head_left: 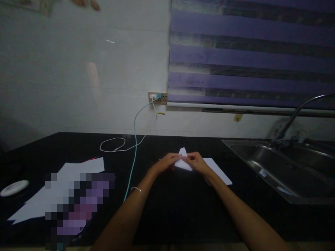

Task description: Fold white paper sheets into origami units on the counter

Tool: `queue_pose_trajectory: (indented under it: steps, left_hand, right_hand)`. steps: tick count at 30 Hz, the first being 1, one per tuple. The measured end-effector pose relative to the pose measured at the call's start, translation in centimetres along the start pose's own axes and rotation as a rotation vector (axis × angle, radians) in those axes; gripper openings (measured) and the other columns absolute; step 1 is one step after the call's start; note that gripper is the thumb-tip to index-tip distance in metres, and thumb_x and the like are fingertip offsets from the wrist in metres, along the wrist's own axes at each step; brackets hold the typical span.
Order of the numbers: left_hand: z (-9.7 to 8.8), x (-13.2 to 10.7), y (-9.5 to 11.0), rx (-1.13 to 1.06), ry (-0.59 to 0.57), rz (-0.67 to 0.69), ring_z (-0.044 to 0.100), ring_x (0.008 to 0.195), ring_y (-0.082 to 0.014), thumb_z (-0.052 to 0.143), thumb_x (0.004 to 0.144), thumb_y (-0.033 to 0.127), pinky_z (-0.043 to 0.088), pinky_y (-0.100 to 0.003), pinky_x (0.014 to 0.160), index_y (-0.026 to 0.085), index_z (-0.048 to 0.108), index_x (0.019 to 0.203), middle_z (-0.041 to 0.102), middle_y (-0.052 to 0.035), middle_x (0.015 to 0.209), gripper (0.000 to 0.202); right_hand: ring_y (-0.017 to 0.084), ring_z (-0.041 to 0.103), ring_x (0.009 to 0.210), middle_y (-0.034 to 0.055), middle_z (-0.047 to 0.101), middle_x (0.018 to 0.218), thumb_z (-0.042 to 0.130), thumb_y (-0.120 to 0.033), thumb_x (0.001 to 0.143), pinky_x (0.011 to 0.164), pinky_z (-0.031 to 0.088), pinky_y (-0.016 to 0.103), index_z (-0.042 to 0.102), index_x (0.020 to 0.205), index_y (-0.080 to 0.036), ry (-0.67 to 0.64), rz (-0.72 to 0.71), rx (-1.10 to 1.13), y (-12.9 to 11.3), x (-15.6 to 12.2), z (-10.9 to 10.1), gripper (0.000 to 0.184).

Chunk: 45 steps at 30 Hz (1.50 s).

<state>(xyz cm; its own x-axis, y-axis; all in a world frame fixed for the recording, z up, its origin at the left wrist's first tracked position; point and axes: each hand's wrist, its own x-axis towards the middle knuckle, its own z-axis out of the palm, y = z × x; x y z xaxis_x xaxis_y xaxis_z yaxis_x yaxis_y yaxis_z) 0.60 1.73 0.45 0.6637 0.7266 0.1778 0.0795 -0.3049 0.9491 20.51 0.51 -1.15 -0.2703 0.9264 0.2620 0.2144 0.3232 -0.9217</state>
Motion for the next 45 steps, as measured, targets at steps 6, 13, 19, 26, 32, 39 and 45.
queue_pose_trajectory:
  steps: [6, 13, 19, 26, 32, 39, 45]
  left_hand:
    - [-0.4, 0.9, -1.5, -0.021, 0.058, 0.064, 0.045, 0.057, -0.0088, 0.05, 0.082, 0.056, 0.033, -0.02, 0.052, 0.01, 0.059, 0.082, 0.052, 0.0001, 0.067, 0.047]
    - [-0.6, 1.6, -1.9, 0.021, 0.345, 0.017, 0.046, 0.038, -0.009, 0.043, 0.086, 0.058, 0.03, -0.019, 0.037, 0.013, 0.054, 0.087, 0.05, 0.0034, 0.053, 0.047]
    - [-0.4, 1.2, -1.1, -0.059, 0.254, 0.018, 0.048, 0.037, -0.0073, 0.052, 0.082, 0.056, 0.029, -0.017, 0.034, 0.01, 0.058, 0.089, 0.058, -0.0004, 0.056, 0.047]
    - [-0.5, 0.7, -1.3, 0.014, 0.099, 0.016, 0.056, 0.043, -0.0096, 0.061, 0.079, 0.049, 0.037, -0.018, 0.04, 0.009, 0.06, 0.081, 0.059, -0.0018, 0.061, 0.04]
    - [-0.7, 1.1, -2.0, 0.099, 0.154, 0.045, 0.056, 0.046, -0.0112, 0.057, 0.081, 0.05, 0.043, -0.021, 0.048, 0.01, 0.063, 0.08, 0.061, -0.0033, 0.062, 0.041]
    - [-0.7, 1.1, -1.9, 0.156, 0.216, 0.042, 0.054, 0.045, -0.0108, 0.056, 0.082, 0.049, 0.041, -0.02, 0.046, 0.009, 0.065, 0.08, 0.06, -0.003, 0.058, 0.042]
    - [-0.4, 1.2, -1.8, 0.146, 0.164, 0.058, 0.055, 0.044, -0.0103, 0.056, 0.082, 0.05, 0.041, -0.019, 0.044, 0.01, 0.066, 0.083, 0.061, -0.0022, 0.062, 0.041]
  right_hand:
    - [0.011, 0.049, 0.047, -0.0006, 0.058, 0.053, 0.069, -0.049, 0.07, 0.043, 0.034, 0.022, 0.069, 0.066, -0.015, 0.01, 0.015, -0.028, 0.1, 0.1, 0.7, 0.034]
    - [0.022, 0.065, 0.085, 0.0069, 0.07, 0.1, 0.075, -0.036, 0.067, 0.073, 0.051, 0.035, 0.063, 0.116, -0.023, 0.19, -0.086, 0.119, -0.4, 0.4, 0.6, 0.052]
    - [0.025, 0.063, 0.093, 0.0077, 0.07, 0.102, 0.07, -0.035, 0.072, 0.082, 0.049, 0.042, 0.07, 0.105, -0.022, 0.218, -0.121, 0.054, -0.2, 0.3, 0.8, 0.036]
    - [0.022, 0.063, 0.092, 0.0067, 0.069, 0.094, 0.068, -0.033, 0.076, 0.084, 0.048, 0.039, 0.074, 0.087, -0.022, 0.263, -0.245, -0.054, -0.9, 0.2, 0.7, 0.017]
    - [0.023, 0.058, 0.103, 0.0071, 0.063, 0.111, 0.064, -0.034, 0.08, 0.087, 0.046, 0.039, 0.068, 0.107, -0.027, 0.207, -0.302, -0.159, -1.2, 0.0, 1.0, 0.029]
    - [0.024, 0.053, 0.109, 0.0071, 0.06, 0.115, 0.063, -0.029, 0.08, 0.085, 0.045, 0.039, 0.07, 0.102, -0.028, 0.234, -0.35, -0.233, -1.5, -0.1, 1.1, 0.023]
    - [0.022, 0.057, 0.099, 0.0073, 0.061, 0.108, 0.07, -0.034, 0.074, 0.08, 0.045, 0.033, 0.068, 0.082, -0.021, 0.277, -0.322, -0.205, -1.4, 0.1, 1.1, 0.015]
